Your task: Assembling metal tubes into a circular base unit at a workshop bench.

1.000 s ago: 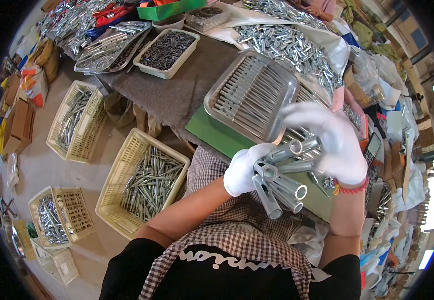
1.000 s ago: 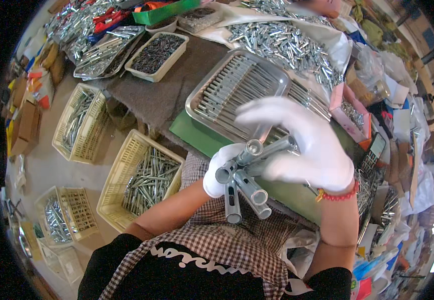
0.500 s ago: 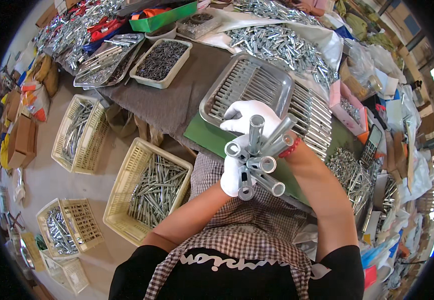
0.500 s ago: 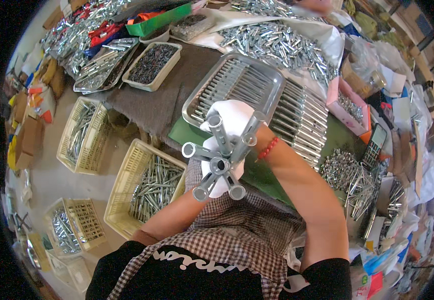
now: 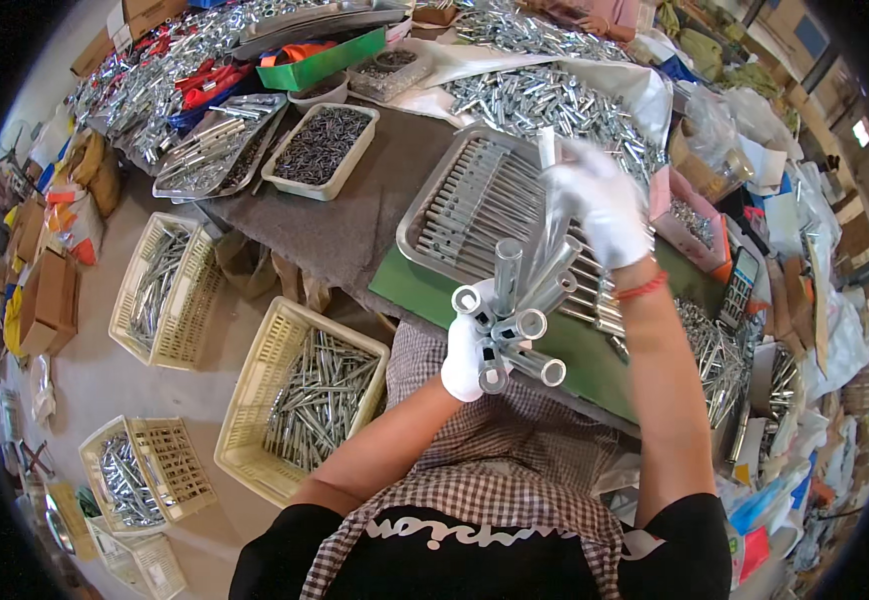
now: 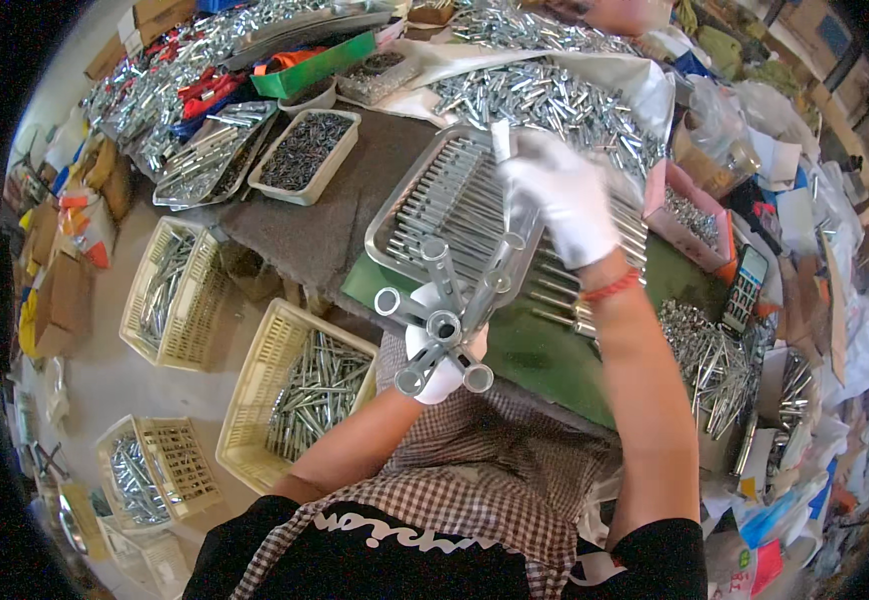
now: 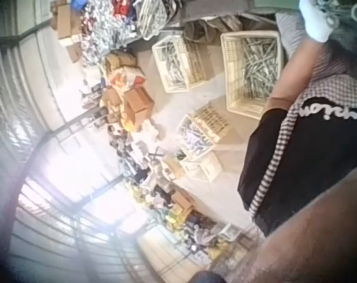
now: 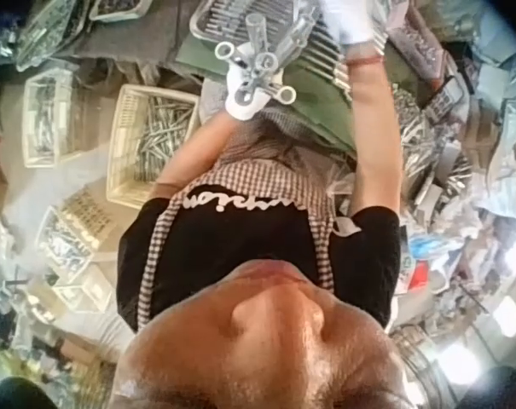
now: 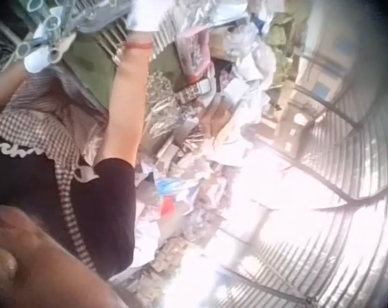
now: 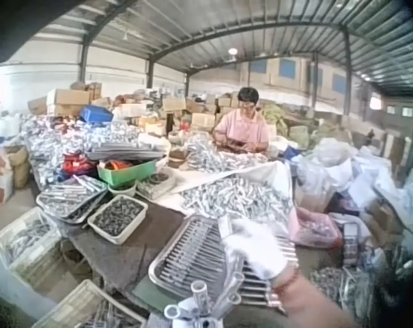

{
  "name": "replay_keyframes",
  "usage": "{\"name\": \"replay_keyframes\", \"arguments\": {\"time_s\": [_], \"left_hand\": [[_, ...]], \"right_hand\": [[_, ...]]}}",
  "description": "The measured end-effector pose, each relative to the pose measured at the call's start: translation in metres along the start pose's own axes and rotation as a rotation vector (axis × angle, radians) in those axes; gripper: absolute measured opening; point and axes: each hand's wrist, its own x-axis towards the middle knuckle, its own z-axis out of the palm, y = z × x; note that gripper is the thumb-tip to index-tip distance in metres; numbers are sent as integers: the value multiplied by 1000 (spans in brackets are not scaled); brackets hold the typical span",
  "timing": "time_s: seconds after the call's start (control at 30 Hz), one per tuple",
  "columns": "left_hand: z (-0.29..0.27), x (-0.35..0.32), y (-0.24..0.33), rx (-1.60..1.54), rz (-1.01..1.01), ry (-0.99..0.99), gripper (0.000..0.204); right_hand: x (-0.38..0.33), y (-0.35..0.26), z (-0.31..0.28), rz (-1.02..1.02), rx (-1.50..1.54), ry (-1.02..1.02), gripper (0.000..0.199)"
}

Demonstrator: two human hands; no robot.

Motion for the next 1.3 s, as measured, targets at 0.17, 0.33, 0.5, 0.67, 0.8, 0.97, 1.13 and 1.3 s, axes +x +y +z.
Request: {"name": "replay_keyframes", "arguments": {"time_s": [0.17, 0.33, 0.5, 0.67, 0.8, 0.97, 1.13, 1.3], "left_hand": [[13, -4, -2, 479, 167, 107, 8], [1, -2, -5, 1068, 299, 167, 5], [0, 0, 3, -142, -58, -27, 5], [27, -5, -8, 561, 229, 91, 12], [20, -1, -9, 781, 279, 140, 19], [-4, 5, -9, 967, 370, 124, 31], [-25, 14, -12, 1327, 599, -11, 39], [-21, 8, -7, 1458, 597, -33, 41]], "right_hand": [[-14, -37, -53, -208, 307, 92, 41], [-34, -51, -53, -196, 409, 93, 45], [-45, -50, -59, -132, 429, -39, 45], [-75, -82, -41, -308, 189, 4, 50], [-99, -106, -14, -374, -20, 65, 58], [-104, -96, -2, -465, -372, -175, 66], [-110, -95, 0, -738, -846, -286, 70], [-109, -92, -1, -608, -649, -182, 69]]}}
